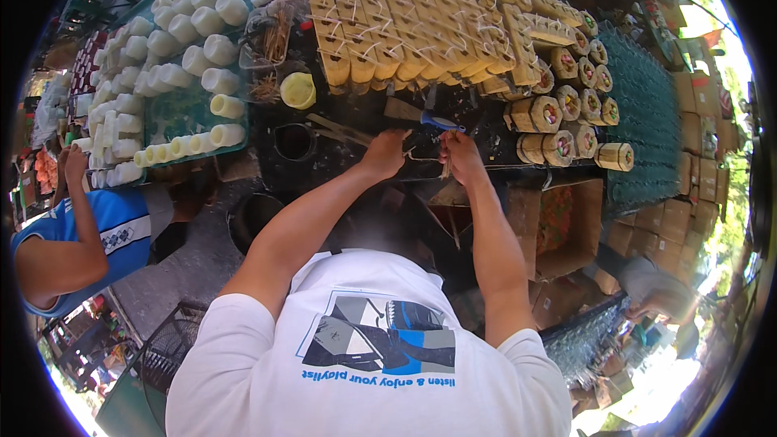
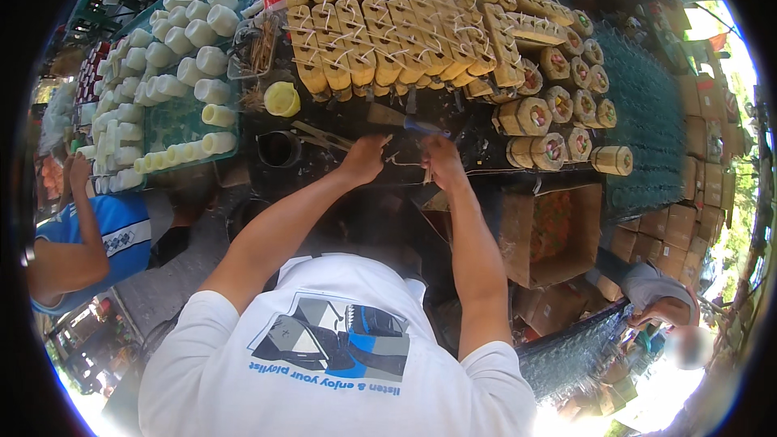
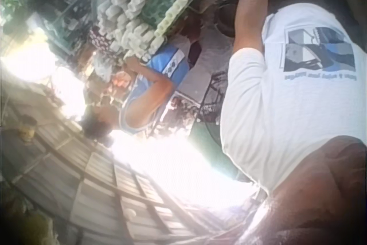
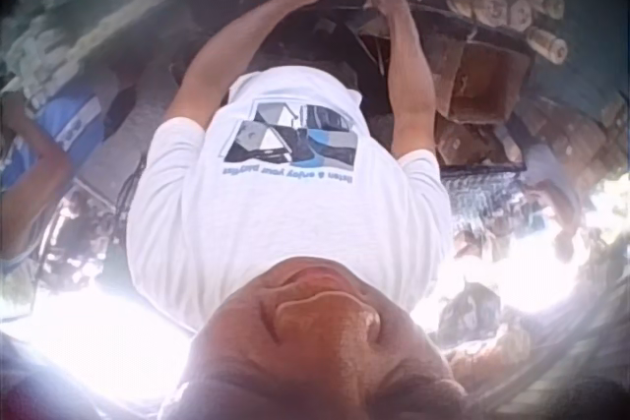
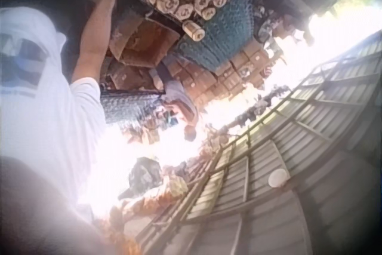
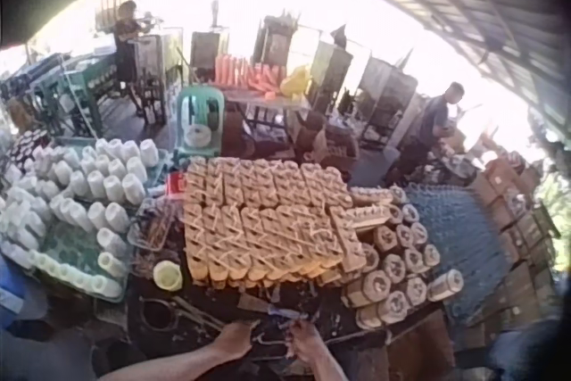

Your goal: The person repeatedly picks up small bamboo sticks and thin string, ties the sticks together, and places the finished bundles on a nearby table. The hands work continuously over a cluttered workbench with many similar items already assembled.

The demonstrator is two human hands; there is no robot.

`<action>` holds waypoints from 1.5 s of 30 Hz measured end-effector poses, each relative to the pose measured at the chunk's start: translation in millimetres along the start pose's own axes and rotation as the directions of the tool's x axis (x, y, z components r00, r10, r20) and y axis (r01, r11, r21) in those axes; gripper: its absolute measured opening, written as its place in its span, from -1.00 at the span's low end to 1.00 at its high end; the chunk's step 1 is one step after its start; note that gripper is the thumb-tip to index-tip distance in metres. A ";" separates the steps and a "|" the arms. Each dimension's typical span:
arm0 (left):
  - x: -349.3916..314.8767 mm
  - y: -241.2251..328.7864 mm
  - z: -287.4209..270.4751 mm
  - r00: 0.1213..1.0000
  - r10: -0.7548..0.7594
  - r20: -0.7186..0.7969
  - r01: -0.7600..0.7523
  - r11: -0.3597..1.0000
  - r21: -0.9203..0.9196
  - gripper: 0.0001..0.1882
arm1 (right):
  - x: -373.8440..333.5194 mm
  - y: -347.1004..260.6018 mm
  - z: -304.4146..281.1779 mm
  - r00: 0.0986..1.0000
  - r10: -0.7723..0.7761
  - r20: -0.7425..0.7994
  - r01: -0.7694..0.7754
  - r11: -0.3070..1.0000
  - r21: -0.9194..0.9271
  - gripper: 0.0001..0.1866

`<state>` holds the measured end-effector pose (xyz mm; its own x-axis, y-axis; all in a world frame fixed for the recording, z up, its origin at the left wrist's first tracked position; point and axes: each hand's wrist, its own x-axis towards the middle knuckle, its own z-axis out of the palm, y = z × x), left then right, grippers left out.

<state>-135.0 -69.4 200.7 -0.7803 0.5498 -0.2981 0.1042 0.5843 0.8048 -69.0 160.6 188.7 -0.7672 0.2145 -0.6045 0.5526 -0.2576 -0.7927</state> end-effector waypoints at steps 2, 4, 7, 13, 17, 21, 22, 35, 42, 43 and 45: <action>5.2 -0.2 14.6 0.993 0.112 -0.023 -0.101 0.951 0.293 -0.74 | -17.4 6.3 12.2 0.997 0.061 0.050 -0.075 0.932 0.354 -0.83; 11.5 13.9 28.1 0.993 -0.120 0.007 0.113 0.950 0.293 -0.75 | -23.3 18.8 14.3 0.998 0.057 0.033 -0.066 0.884 0.462 -0.85; 2.9 22.9 36.8 0.996 -0.073 -0.044 0.085 0.899 0.430 -0.76 | -29.1 34.9 14.3 0.997 0.065 0.042 -0.078 0.826 0.558 -0.88; 1.5 6.1 19.6 0.995 -0.086 -0.060 0.102 0.916 0.389 -0.78 | -23.7 83.5 20.1 0.988 -0.130 -0.078 0.103 0.953 -0.285 -0.86; -54.3 2.8 -21.7 0.954 0.273 -0.122 -0.209 0.900 0.382 -0.78 | -45.1 48.9 63.8 0.872 -0.485 0.059 0.328 0.491 -0.807 -0.69; -106.6 -27.7 -43.1 0.987 -0.008 -0.161 0.066 0.932 0.356 -0.79 | -60.0 -3.1 114.9 0.888 -0.378 0.261 0.397 0.347 -0.850 -0.48; -113.3 -33.4 -45.9 0.984 -0.084 -0.156 0.137 0.918 0.373 -0.80 | -62.0 -8.4 127.9 0.882 -0.342 0.325 0.429 0.296 -0.853 -0.44; -32.0 -58.6 -42.5 0.932 0.309 -0.190 -0.070 0.667 0.742 -0.67 | 25.3 2.5 115.6 0.891 -0.441 0.105 0.325 0.459 -0.827 -0.61; -61.3 -22.7 -49.1 0.885 0.395 -0.245 -0.147 0.738 0.658 -0.54 | -2.8 33.9 81.9 0.977 -0.002 0.215 -0.145 0.735 0.662 -0.76; -68.6 -7.3 -53.0 0.879 0.400 -0.259 -0.176 0.778 0.602 -0.54 | -8.5 33.1 86.1 0.985 -0.030 0.167 -0.071 0.821 0.566 -0.79; -79.4 8.3 -43.9 0.930 0.256 -0.263 -0.174 0.938 0.299 -0.51 | -24.6 28.9 98.4 0.992 -0.078 0.100 0.030 0.909 0.415 -0.84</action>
<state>-99.2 -134.4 253.6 -0.8613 0.5041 0.0632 0.4174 0.6312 0.6538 -66.2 55.2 188.5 -0.8364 0.1389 -0.5301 0.3446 -0.6189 -0.7059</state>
